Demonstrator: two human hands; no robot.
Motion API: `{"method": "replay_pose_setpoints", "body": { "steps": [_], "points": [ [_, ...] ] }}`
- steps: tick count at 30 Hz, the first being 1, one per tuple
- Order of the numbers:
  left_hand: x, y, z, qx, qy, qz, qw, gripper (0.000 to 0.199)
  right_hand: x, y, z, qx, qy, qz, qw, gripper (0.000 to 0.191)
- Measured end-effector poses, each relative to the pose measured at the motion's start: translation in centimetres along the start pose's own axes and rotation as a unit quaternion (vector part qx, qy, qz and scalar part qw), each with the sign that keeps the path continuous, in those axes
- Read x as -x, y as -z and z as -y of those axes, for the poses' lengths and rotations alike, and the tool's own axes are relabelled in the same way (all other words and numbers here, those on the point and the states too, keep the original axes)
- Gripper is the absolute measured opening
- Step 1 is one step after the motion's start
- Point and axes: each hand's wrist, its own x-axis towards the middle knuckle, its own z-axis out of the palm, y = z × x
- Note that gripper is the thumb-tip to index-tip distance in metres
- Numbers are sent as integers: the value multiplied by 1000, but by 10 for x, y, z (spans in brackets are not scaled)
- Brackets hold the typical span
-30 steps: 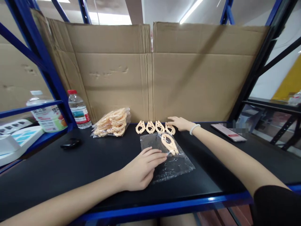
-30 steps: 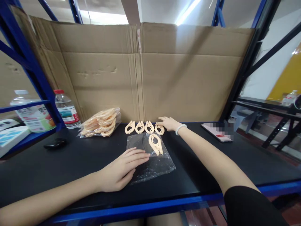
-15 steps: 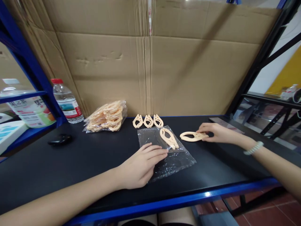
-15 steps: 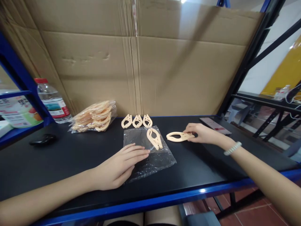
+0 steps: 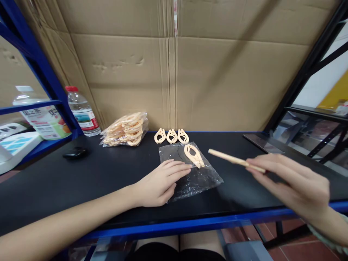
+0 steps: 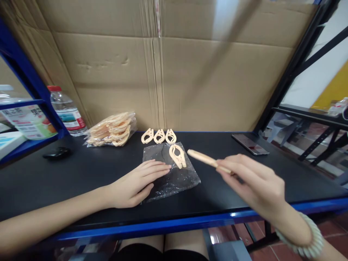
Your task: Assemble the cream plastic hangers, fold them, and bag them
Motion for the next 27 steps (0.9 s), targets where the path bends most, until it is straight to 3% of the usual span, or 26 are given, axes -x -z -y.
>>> {"method": "replay_pose_setpoints", "body": {
  "steps": [4, 9, 14, 16, 18, 21, 23, 24, 25, 27],
  "points": [
    [0, -1, -1, 3, -8, -21, 1000, 66, -7, -2, 45, -44, 92, 71, 992, 24],
    [2, -5, 2, 9, 19, -59, 998, 68, -16, -27, 70, -26, 203, 111, 972, 26],
    [0, -4, 4, -30, 16, -52, 998, 70, -19, -29, 77, -30, 216, 115, 969, 29],
    [-1, 4, -7, -91, 23, -28, 995, 67, -18, -26, 76, -25, 209, 107, 972, 32],
    [1, 17, -29, -161, 71, -19, 984, 60, -18, -26, 73, -24, 210, 105, 972, 34],
    [5, 34, -70, -148, 185, -102, 966, 39, -21, -32, 68, -26, 218, 109, 969, 33],
    [7, 36, -87, -131, 219, -242, 936, 25, -23, -37, 68, -26, 230, 116, 966, 31],
    [8, 33, -91, -136, 231, -285, 920, 22, -23, -39, 69, -25, 236, 117, 964, 31],
    [9, 28, -91, -145, 239, -294, 914, 21, -22, -41, 70, -23, 243, 118, 963, 30],
    [10, 14, -84, -153, 247, -232, 928, 21, -20, -46, 72, -15, 247, 118, 962, 28]
  ]
}}
